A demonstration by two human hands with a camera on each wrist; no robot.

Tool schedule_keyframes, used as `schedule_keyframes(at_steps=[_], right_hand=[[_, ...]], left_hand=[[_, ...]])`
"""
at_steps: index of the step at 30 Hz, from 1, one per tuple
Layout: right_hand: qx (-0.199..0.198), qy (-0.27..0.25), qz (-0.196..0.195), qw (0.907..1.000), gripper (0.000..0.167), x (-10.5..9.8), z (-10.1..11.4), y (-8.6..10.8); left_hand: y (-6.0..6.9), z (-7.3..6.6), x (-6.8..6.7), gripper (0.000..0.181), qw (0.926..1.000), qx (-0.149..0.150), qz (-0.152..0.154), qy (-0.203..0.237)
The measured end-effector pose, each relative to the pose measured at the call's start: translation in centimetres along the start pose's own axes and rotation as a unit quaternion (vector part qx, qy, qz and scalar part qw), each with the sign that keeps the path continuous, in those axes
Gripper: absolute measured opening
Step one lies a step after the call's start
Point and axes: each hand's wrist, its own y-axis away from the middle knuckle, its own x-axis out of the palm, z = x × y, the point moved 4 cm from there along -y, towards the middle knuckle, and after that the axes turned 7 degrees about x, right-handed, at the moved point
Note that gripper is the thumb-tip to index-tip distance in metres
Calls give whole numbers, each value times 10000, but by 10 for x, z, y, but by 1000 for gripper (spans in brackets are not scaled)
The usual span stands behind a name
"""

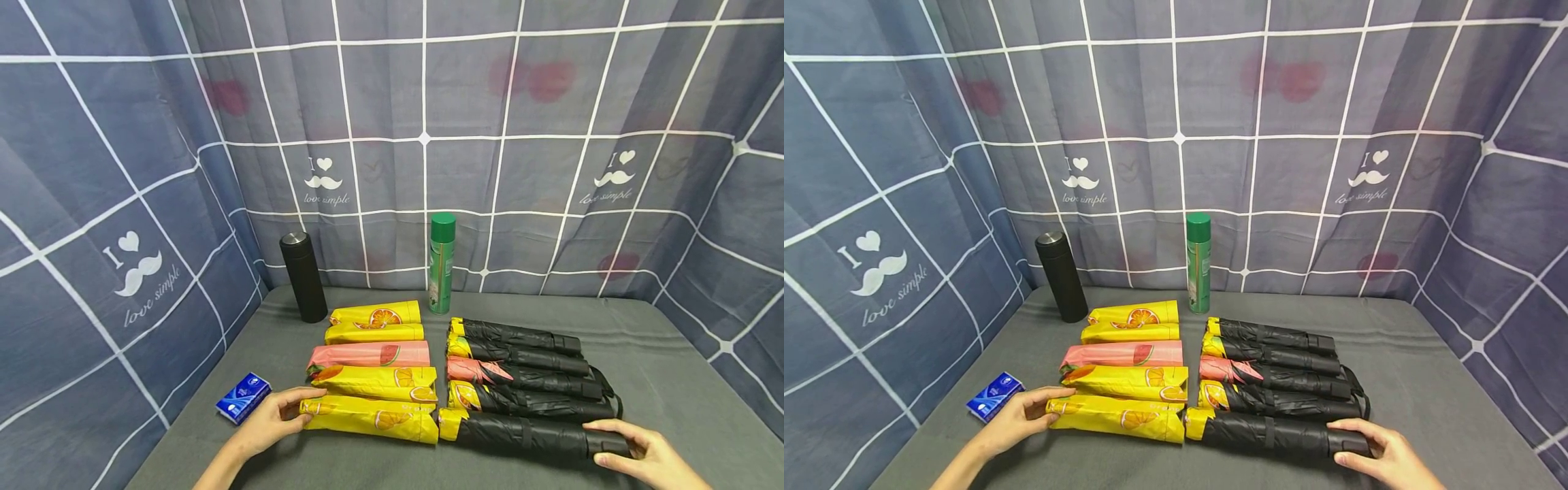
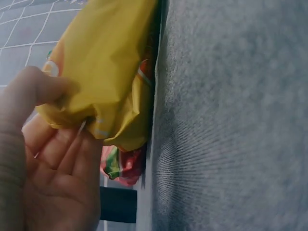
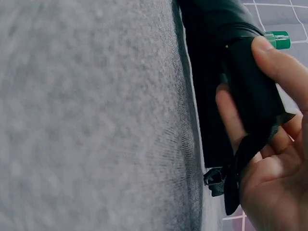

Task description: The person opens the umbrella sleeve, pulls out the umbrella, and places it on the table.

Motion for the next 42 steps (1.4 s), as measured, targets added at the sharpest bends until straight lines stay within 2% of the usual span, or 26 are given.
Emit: schedule_keyframes(at_steps=[6,11,15,20,28,31,34,37,38,42], right_hand=[[-6,696,-131,9975,35,-2,-7,0],[-394,1102,-374,9924,38,-2,-10,0],[-575,1546,-608,9844,39,-3,-8,0],[-715,2058,-852,9723,41,-4,-4,1],[-818,2277,-959,9655,43,-4,-2,2],[-860,2345,-980,9633,43,-4,-1,2],[-896,2386,-996,9618,43,-4,1,2],[-831,2384,-979,9627,42,-5,3,3],[-740,2304,-919,9659,41,-6,3,3],[187,1730,-608,9829,39,-10,6,2]], left_hand=[[2,4,1,38,9997,-92,-26,-234],[4,7,0,38,9993,-146,-60,-352],[6,9,-2,39,9995,-108,-77,-289],[7,9,-3,39,9990,-110,-70,-437],[7,6,-4,42,9961,-255,-110,-838],[6,0,-5,42,9949,-212,-152,-970],[4,-9,-7,42,9957,-97,-205,-895],[1,-18,-8,42,9971,81,-162,-733],[0,-20,-8,42,9978,129,-126,-637],[-4,-29,-10,43,9994,205,-33,-271]])
